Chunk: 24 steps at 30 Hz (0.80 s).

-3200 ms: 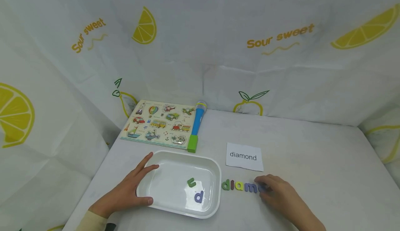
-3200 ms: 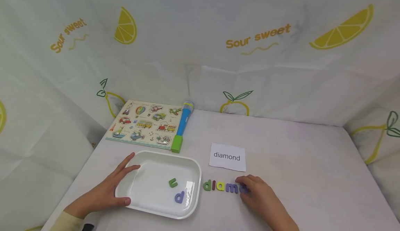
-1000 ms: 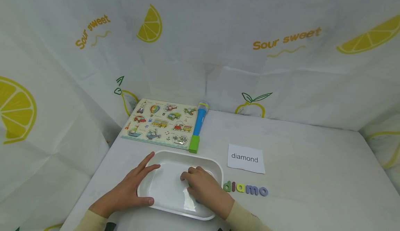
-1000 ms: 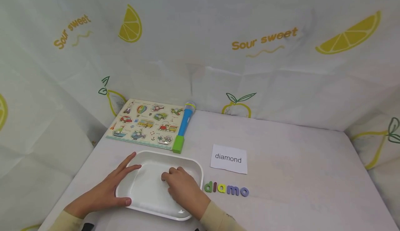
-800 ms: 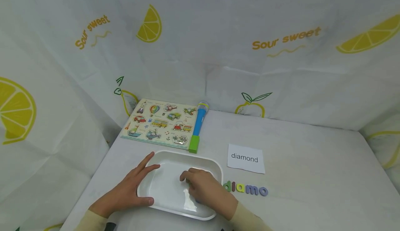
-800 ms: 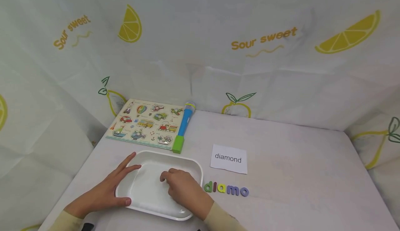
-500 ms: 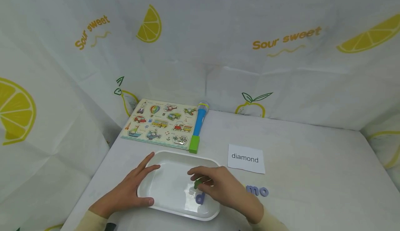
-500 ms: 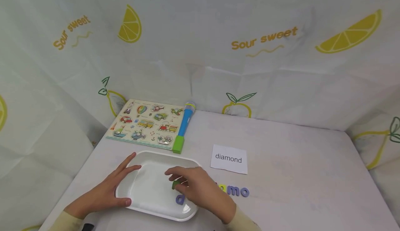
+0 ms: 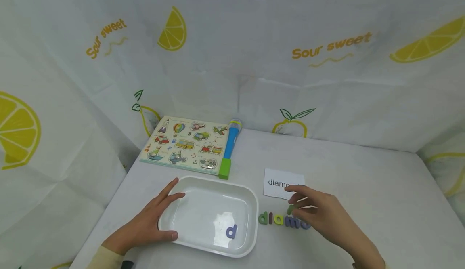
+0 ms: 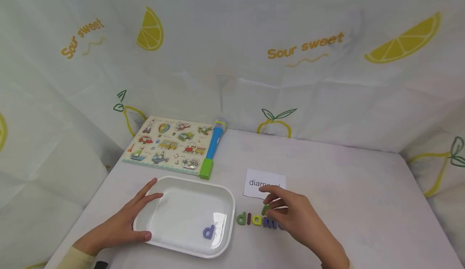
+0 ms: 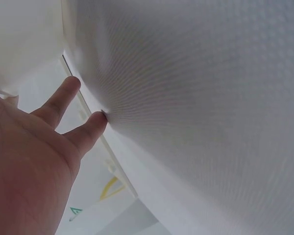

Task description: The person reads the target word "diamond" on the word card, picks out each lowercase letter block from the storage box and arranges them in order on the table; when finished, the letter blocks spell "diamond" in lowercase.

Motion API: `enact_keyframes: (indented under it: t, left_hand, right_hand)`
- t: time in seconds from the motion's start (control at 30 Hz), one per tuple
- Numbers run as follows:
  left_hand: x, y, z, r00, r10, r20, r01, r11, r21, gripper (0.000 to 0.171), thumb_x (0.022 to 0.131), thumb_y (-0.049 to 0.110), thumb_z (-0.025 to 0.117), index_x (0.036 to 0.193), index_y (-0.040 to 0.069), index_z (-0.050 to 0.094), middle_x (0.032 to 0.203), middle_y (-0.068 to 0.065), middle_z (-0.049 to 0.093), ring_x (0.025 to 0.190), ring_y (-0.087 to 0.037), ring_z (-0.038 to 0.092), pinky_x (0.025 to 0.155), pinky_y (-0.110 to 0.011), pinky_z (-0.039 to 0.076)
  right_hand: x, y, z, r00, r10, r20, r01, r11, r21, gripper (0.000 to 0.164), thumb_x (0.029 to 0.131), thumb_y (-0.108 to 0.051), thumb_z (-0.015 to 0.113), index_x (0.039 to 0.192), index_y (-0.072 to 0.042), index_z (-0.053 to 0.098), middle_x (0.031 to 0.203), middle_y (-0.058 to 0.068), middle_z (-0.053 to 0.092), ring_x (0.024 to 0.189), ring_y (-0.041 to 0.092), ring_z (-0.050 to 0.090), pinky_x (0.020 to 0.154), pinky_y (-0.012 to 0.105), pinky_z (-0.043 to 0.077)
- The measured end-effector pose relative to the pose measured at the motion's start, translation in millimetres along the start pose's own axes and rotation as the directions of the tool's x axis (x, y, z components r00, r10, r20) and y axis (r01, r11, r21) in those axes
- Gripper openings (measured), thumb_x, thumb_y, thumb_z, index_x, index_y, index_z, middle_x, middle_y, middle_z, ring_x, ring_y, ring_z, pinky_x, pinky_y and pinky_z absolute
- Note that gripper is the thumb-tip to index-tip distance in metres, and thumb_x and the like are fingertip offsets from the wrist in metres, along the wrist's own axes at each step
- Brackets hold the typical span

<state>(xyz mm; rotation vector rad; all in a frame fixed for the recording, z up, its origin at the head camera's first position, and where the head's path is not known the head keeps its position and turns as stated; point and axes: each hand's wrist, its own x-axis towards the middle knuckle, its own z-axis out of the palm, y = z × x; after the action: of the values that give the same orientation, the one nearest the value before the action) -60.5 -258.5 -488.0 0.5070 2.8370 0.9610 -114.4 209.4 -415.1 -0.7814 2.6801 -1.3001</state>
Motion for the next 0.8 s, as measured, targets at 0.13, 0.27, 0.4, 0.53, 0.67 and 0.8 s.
enact_keyframes:
  t: [0.13,0.27,0.4,0.53,0.67,0.8]
  left_hand:
    - [-0.6,-0.7,-0.4,1.000,0.000,-0.001,0.000,1.000,0.006,0.092,0.075,0.060,0.082,0.152,0.028,0.043,0.170,0.008,0.004,0.142,-0.037,0.035,0.098,-0.066,0.040]
    - [-1.4,-0.8,-0.6,1.000,0.014,-0.008,-0.014,1.000,0.011,0.092,0.075,0.058,0.082,0.152,0.026,0.044,0.170,0.007,0.005,0.143,-0.037,0.034,0.099,-0.066,0.041]
    - [-2.3,-0.1,-0.6,1.000,0.017,-0.010,-0.017,1.000,0.017,0.092,0.075,0.059,0.083,0.152,0.025,0.045,0.170,0.006,0.006,0.143,-0.036,0.034,0.099,-0.064,0.042]
    - [-2.3,0.5,-0.5,1.000,0.010,-0.008,-0.010,1.000,0.021,0.092,0.076,0.059,0.082,0.152,0.025,0.045,0.170,0.007,0.006,0.143,-0.036,0.035,0.098,-0.063,0.043]
    - [-1.8,0.5,-0.8,1.000,0.010,-0.005,-0.009,1.000,0.020,0.090,0.076,0.059,0.082,0.152,0.028,0.044,0.170,0.007,0.006,0.143,-0.036,0.035,0.098,-0.063,0.043]
    - [-0.9,1.1,-1.2,1.000,0.010,0.000,-0.010,1.000,0.027,0.090,0.076,0.059,0.081,0.152,0.028,0.043,0.170,0.007,0.006,0.143,-0.035,0.035,0.098,-0.063,0.043]
  right_hand:
    - [-15.4,24.3,-8.3,0.997,0.068,-0.035,-0.071,0.994,-0.081,0.056,0.076,0.011,0.079,0.123,-0.017,0.067,0.092,-0.008,0.065,0.086,0.005,0.069,0.074,0.026,0.058]
    - [-27.0,45.0,-12.1,0.994,0.096,-0.048,-0.102,0.984,-0.148,0.051,0.074,0.010,0.081,0.117,-0.014,0.070,0.087,-0.012,0.065,0.082,0.002,0.066,0.072,0.025,0.058]
    - [-32.5,59.0,-11.1,0.987,0.152,-0.054,-0.159,0.972,-0.172,0.047,0.073,0.008,0.082,0.113,-0.014,0.071,0.084,-0.013,0.066,0.080,0.001,0.064,0.071,0.025,0.058]
    - [-33.3,66.1,-6.9,0.967,0.252,-0.033,-0.253,0.943,-0.216,0.042,0.075,0.005,0.082,0.110,-0.015,0.072,0.083,-0.013,0.066,0.080,0.003,0.063,0.073,0.025,0.057]
    - [-33.5,68.0,-3.0,0.945,0.328,-0.006,-0.319,0.914,-0.251,0.040,0.076,0.004,0.081,0.110,-0.015,0.073,0.086,-0.011,0.067,0.084,0.009,0.064,0.074,0.025,0.056]
    - [-34.5,68.0,-1.6,0.940,0.342,-0.008,-0.331,0.904,-0.271,0.043,0.075,0.003,0.084,0.113,-0.014,0.072,0.092,-0.009,0.069,0.089,0.015,0.065,0.075,0.029,0.057]
